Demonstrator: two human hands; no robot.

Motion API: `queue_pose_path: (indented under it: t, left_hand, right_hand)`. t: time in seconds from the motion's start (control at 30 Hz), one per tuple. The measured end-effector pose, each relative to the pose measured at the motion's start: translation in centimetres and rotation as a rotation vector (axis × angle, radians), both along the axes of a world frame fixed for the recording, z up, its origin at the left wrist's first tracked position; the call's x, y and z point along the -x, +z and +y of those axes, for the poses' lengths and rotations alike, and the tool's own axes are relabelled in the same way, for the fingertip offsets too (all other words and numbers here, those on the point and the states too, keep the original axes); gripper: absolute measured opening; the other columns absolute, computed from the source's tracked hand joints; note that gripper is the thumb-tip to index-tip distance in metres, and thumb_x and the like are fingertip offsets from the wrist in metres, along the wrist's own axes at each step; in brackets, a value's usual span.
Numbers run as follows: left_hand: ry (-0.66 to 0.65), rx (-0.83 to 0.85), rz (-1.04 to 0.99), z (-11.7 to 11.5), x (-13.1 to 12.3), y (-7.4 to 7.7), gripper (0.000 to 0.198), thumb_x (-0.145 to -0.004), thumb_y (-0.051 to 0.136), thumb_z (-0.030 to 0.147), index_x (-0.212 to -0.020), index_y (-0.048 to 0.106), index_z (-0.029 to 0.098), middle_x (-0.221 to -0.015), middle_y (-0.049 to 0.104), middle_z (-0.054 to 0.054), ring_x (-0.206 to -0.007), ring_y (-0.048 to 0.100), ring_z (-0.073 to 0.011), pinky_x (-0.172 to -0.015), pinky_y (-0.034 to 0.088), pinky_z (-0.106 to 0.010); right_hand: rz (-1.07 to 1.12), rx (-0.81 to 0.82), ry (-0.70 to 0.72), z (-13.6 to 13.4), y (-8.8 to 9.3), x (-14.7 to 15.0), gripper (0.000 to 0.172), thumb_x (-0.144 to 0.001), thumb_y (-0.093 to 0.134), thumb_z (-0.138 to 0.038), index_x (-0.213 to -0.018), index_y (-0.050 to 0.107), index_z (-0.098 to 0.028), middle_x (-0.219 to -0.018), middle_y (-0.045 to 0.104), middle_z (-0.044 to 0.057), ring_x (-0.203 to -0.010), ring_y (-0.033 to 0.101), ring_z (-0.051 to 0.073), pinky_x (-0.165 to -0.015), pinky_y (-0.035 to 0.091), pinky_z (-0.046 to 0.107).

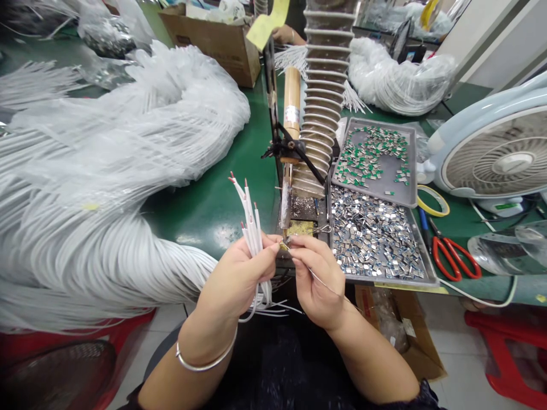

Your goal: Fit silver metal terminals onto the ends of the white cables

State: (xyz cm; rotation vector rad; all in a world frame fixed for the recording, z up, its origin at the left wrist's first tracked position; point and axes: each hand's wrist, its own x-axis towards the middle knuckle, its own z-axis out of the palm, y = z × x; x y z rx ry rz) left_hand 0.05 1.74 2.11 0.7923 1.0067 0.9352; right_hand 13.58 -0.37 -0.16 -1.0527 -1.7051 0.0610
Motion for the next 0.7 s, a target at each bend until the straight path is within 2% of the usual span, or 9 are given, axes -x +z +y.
queue_pose_path:
  t: [0.23, 0.47, 0.53, 0.63, 0.7]
  left_hand:
    - [-0.022, 0.012, -0.002, -0.3, 0.0, -1.1, 0.009, -0.079, 0.057, 0.024, -0.08, 0.053, 0.016, -0.055, 0.04, 0.007, -0.044, 0.031, -0.0035, -0.045, 0.026, -0.017]
    - [-0.093, 0.008, 0.016, -1.4, 0.4, -2.2, 0.015, -0.08, 0.057, 0.03, -0.082, 0.052, 0.016, -0.058, 0.04, 0.007, -0.047, 0.03, -0.0043, -0.046, 0.025, -0.017]
    - [-0.121, 0.009, 0.036, -1.9, 0.5, -2.4, 0.018, -0.081, 0.057, 0.034, -0.083, 0.052, 0.017, -0.056, 0.037, 0.008, -0.047, 0.028, -0.0047, -0.046, 0.023, -0.018]
    - [-0.163, 0.008, 0.073, -2.3, 0.8, -2.5, 0.026, -0.085, 0.051, 0.043, -0.086, 0.052, 0.017, -0.052, 0.03, 0.01, -0.045, 0.024, -0.0054, -0.045, 0.02, -0.019]
    - [-0.182, -0.034, 0.152, -2.5, 1.0, -2.5, 0.031, -0.087, 0.047, 0.046, -0.084, 0.054, 0.016, -0.052, 0.035, 0.008, -0.047, 0.029, -0.0063, -0.048, 0.025, -0.02]
  right_hand:
    - [0.004, 0.035, 0.031, -0.5, -0.5, -0.1, 0.026, -0.08, 0.05, -0.002, -0.098, 0.06, -0.018, -0.098, 0.066, 0.009, -0.093, 0.064, 0.018, -0.078, 0.056, 0.034]
    - [0.049, 0.088, 0.072, -1.5, -1.3, -0.6, 0.024, -0.082, 0.046, -0.003, -0.098, 0.058, -0.018, -0.09, 0.065, 0.007, -0.087, 0.063, 0.017, -0.073, 0.055, 0.034]
    - [0.168, 0.141, 0.083, -1.9, -1.7, -0.7, 0.022, -0.085, 0.043, -0.005, -0.095, 0.057, -0.019, -0.082, 0.061, 0.005, -0.08, 0.062, 0.016, -0.07, 0.054, 0.034]
    - [0.515, 0.268, 0.171, -2.5, -2.0, -0.8, 0.018, -0.09, 0.039, -0.012, -0.092, 0.055, -0.021, -0.072, 0.052, 0.0, -0.064, 0.057, 0.012, -0.057, 0.052, 0.029]
    - [0.757, 0.375, 0.28, -2.7, -1.8, -1.0, 0.019, -0.092, 0.04, -0.021, -0.093, 0.058, -0.022, -0.072, 0.052, 0.0, -0.056, 0.053, 0.01, -0.047, 0.048, 0.025]
